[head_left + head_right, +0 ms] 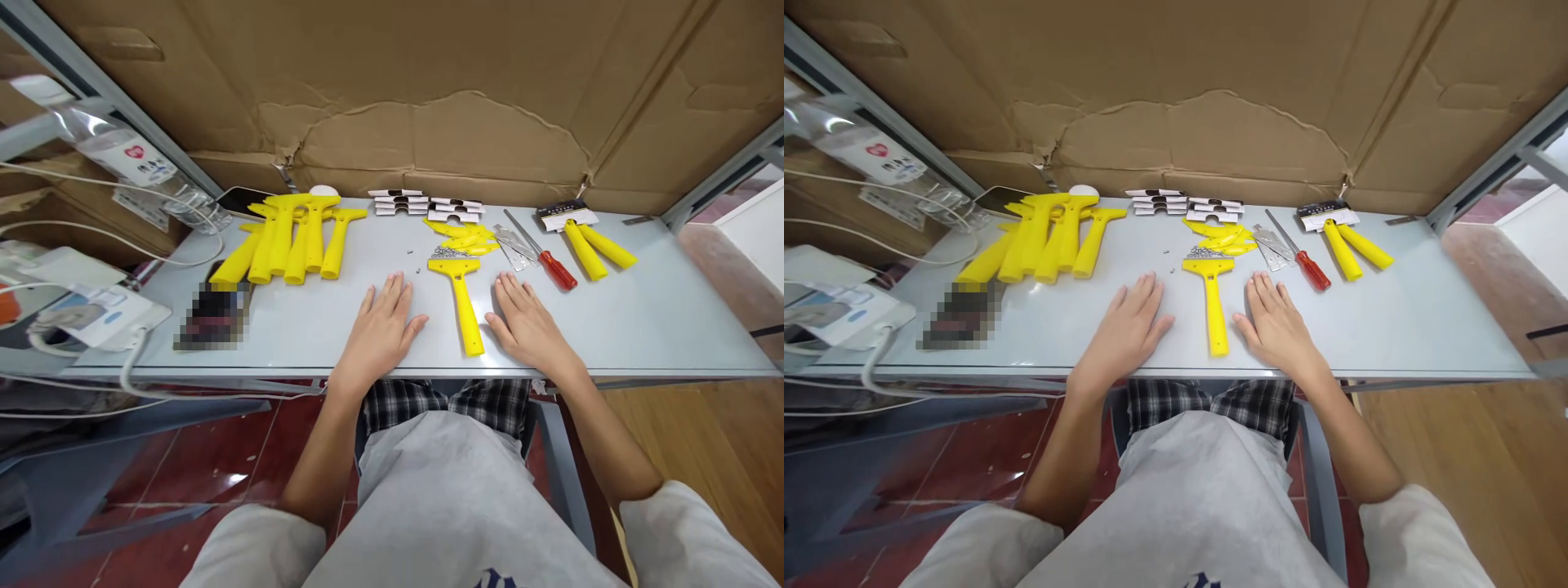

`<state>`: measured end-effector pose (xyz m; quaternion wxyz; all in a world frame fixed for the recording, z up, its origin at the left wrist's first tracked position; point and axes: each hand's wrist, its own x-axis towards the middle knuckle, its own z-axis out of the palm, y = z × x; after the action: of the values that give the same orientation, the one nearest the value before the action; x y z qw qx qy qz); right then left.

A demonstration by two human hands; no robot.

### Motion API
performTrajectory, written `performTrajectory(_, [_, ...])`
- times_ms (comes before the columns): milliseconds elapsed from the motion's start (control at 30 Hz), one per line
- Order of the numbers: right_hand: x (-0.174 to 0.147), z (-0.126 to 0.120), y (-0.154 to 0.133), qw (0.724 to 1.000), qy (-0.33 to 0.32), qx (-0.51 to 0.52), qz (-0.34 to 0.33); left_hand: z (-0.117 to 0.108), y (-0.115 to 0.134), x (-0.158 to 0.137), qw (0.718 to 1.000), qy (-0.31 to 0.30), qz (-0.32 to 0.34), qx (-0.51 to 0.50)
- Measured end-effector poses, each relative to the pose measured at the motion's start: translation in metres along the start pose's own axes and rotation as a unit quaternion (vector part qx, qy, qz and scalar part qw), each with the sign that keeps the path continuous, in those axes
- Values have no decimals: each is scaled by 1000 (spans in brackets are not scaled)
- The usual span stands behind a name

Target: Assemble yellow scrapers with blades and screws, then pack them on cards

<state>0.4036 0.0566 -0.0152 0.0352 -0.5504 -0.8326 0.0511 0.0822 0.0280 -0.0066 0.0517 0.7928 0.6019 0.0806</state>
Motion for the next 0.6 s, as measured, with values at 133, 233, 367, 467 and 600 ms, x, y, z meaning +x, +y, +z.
performTrajectory(133, [2, -15, -9, 998, -50, -21, 20, -8, 8, 2, 999, -32, -22, 22])
performTrajectory(233, [5, -24, -17, 996, -76, -22, 37, -12, 14, 3, 998, -41, -32, 26])
performTrajectory(367, [11, -32, -27, 993, -93, -25, 69, -14, 21, 7, 997, -52, -55, 17])
performTrajectory(467, [12, -29, -27, 993, -89, -31, 65, -12, 22, 9, 997, -49, -66, 13])
performTrajectory(600, [11, -18, -19, 997, -49, -29, 46, -6, 18, 10, 999, -29, -45, 9])
